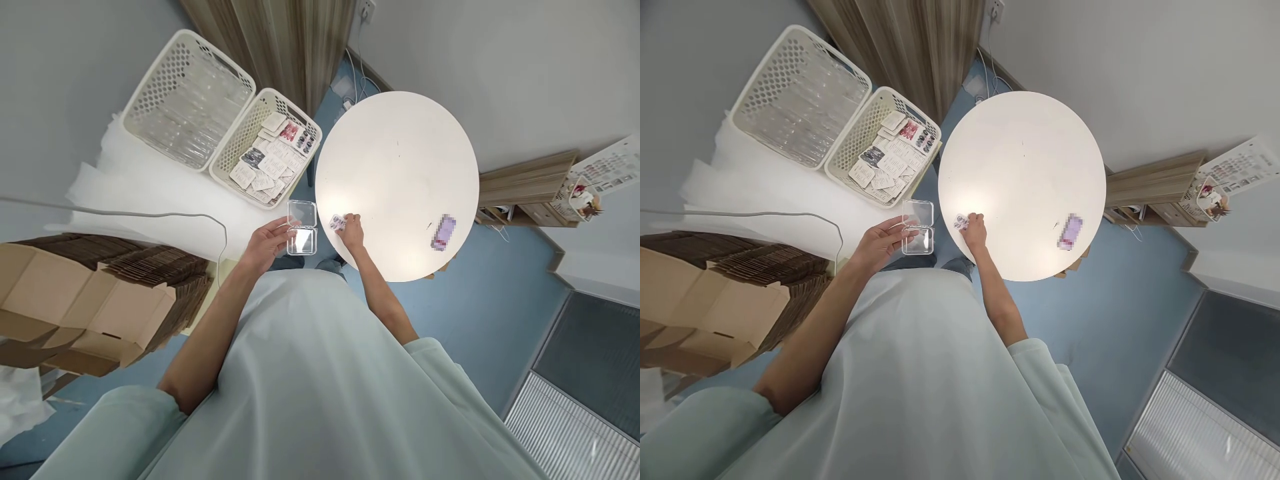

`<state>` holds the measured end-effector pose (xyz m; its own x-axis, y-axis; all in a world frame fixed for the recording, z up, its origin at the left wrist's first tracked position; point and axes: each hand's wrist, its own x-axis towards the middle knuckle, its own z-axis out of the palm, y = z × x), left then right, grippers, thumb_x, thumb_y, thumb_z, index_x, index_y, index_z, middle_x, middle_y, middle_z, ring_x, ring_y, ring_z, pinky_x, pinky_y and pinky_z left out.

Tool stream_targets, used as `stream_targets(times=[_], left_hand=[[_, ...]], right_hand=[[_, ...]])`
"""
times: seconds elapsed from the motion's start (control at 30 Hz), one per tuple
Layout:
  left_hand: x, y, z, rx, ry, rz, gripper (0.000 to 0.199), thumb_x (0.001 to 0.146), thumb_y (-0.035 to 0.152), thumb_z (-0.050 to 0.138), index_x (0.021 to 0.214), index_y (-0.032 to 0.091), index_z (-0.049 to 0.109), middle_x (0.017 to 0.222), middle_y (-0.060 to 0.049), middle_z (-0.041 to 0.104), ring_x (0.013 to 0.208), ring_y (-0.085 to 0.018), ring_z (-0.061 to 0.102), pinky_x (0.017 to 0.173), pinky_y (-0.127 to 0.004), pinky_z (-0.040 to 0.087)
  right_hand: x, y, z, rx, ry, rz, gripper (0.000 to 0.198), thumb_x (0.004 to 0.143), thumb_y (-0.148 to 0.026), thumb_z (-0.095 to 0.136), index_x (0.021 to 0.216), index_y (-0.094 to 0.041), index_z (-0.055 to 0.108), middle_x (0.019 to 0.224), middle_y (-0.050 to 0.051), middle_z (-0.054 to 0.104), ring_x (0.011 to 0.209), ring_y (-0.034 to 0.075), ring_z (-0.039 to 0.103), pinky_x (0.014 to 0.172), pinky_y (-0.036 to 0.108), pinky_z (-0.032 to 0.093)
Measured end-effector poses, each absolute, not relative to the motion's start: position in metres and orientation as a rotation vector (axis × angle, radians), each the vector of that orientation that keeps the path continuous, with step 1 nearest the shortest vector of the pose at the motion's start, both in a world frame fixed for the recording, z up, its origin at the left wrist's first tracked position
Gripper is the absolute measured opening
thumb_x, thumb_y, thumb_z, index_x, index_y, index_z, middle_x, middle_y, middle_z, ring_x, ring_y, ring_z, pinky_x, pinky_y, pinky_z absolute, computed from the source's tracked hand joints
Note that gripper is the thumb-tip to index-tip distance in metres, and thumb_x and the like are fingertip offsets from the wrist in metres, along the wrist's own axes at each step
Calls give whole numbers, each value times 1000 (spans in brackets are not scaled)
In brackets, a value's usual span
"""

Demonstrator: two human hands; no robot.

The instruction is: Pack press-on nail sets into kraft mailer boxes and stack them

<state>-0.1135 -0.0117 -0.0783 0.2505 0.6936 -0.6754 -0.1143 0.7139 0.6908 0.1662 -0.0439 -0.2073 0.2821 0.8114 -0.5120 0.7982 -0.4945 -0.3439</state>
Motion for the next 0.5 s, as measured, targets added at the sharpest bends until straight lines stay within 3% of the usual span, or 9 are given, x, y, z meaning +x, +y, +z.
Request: stream_targets(times=[0.23, 0.5], left_hand=[[-94, -7, -78, 583, 1130, 532, 64, 75, 35, 99, 133, 22, 75, 139, -14, 78, 126, -31, 76, 112, -49, 62], [-24, -10, -77, 611, 1027, 416, 58, 81, 29, 95, 134, 20, 73, 148, -17, 73, 130, -31, 76, 119, -48, 58]], right_hand=[[179, -73, -183, -2450, -1330, 1100, 25, 108, -27, 50, 133, -23, 50, 125, 11, 74, 104, 24, 69, 90, 34, 52], [224, -116, -117, -2326, -994, 894, 27, 107, -42, 52, 129, -27, 50, 122, 7, 72, 77, 20, 64, 79, 34, 50]])
